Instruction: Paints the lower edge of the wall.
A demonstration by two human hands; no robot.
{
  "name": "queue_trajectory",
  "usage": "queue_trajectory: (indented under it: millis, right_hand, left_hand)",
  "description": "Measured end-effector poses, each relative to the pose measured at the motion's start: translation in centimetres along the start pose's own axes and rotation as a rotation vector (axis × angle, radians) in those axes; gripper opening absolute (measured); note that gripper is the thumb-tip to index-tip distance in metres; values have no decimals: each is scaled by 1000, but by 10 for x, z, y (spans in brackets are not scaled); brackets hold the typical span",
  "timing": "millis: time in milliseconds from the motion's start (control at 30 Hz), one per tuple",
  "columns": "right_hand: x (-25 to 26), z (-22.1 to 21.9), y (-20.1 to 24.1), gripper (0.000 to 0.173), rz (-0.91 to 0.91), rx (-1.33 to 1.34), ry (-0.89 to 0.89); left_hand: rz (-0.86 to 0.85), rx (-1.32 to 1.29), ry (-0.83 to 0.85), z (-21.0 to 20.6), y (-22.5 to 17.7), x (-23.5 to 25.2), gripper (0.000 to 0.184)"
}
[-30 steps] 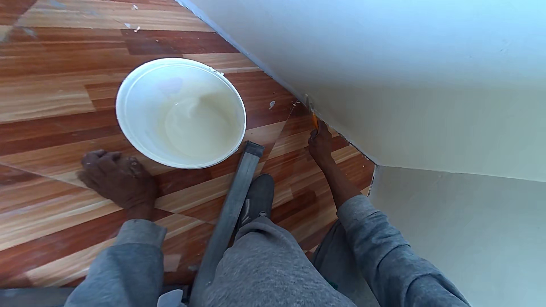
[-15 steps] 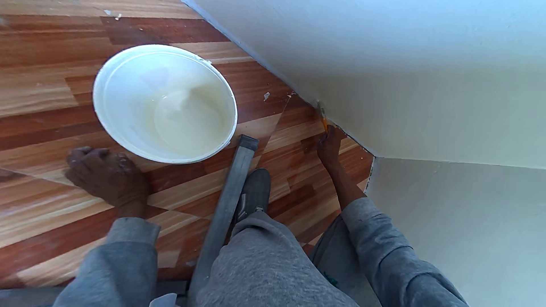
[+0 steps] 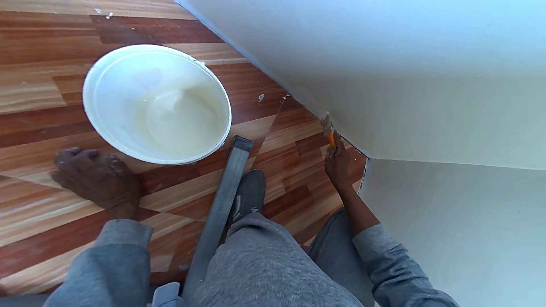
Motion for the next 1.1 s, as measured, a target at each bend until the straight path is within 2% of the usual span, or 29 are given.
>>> queue_trajectory:
  millis: [133,233,333,400,467,567,733,867,1000,1100]
  right_hand:
    - [19,8,59,44,174,128,-76]
    - [36,11,89,37,243,200,-34]
    - [59,5,98,31,324,164,-107]
    - [66,7,98,29,398,76,-161]
    - [69,12,99,30,480,-26,-168]
    - [91,5,105,30,527,-149,-173]
    - [113,-11,118,31,532,-238,-104]
    - [115,-19,109,34,407,-273,-77]
    - [79,-5,92,36,234,-220,-7]
    - [47,5,83,33,176,-147,-21]
  left_hand:
    - [-14,2,-1,-5,16,0,53]
    - [-8,12,7,-8,24,-1,52]
    - [3,18,26,-9,28,-3,52]
    - [11,3,15,-6,17,-2,52]
    - [14,-9,-4,-1,3,-1,51]
    - [19,-13,-20,-1,3,1,51]
    - [11,-15,-21,-2,4,1,50]
    - [-1,-16,-33,-2,5,2,49]
    - [0,-13,-31,-4,7,1,50]
    - [3,-22,-31,-4,8,1,51]
Point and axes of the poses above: each hand's wrist, its own x-axis towards the middle knuckle, its own z-axis out of the back of the hand, y = z × x, the point moved 3 cm from there along x, towards the middle knuckle, and after that the axes turned 15 degrees about -x, right-handed, at the moved point
